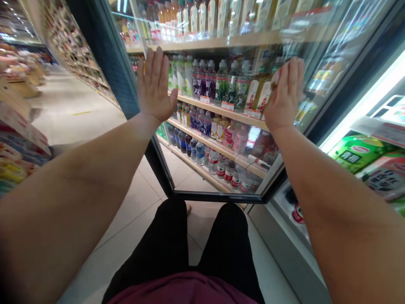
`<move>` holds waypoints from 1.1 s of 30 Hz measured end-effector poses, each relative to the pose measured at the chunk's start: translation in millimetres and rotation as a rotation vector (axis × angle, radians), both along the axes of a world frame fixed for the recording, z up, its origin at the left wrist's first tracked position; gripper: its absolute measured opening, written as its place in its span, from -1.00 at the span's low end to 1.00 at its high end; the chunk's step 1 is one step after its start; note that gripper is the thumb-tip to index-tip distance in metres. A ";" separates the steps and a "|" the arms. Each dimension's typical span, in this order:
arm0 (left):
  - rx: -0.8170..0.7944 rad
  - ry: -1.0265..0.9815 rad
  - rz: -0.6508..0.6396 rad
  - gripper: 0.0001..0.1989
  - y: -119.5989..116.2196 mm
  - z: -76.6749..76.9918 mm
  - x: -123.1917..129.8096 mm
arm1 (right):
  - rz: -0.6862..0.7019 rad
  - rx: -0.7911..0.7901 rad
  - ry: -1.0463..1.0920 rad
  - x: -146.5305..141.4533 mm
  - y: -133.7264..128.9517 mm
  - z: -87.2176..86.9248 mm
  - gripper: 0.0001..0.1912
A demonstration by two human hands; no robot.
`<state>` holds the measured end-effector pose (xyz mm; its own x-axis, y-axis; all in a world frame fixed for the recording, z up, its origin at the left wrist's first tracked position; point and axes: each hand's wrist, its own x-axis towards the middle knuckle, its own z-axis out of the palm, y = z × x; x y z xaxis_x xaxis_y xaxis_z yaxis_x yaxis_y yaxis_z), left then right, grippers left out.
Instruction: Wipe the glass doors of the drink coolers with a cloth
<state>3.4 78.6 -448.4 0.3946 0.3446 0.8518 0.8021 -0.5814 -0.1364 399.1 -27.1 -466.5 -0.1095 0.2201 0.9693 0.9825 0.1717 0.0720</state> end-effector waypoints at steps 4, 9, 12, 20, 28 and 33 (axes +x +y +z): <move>-0.017 -0.014 -0.004 -0.16 -4.8 0.8 -1.2 | -0.003 0.003 0.118 14.2 3.4 7.8 -0.33; -0.044 -0.024 -0.029 -0.17 -8.4 1.5 -2.0 | -0.004 0.065 0.222 13.9 4.5 -26.4 -0.29; -0.067 -0.032 -0.057 -0.18 -6.4 1.6 -1.7 | -0.032 0.096 0.222 24.9 9.9 -21.6 -0.28; -0.110 -0.026 0.003 -0.12 -6.4 4.6 1.3 | -0.105 0.034 0.397 44.1 15.8 -13.9 -0.26; -0.155 -0.048 -0.024 -0.13 -15.9 7.4 -0.6 | -0.193 0.069 0.469 83.8 43.0 9.5 -0.21; -0.168 -0.067 -0.078 -0.16 -19.3 7.0 -1.9 | -0.257 0.030 0.585 54.5 31.4 -23.6 -0.29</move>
<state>1.4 59.3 -441.4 0.3699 0.4548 0.8101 0.7578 -0.6522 0.0202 453.5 4.3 -490.1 0.4925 0.1411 0.8588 0.8702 -0.0683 -0.4879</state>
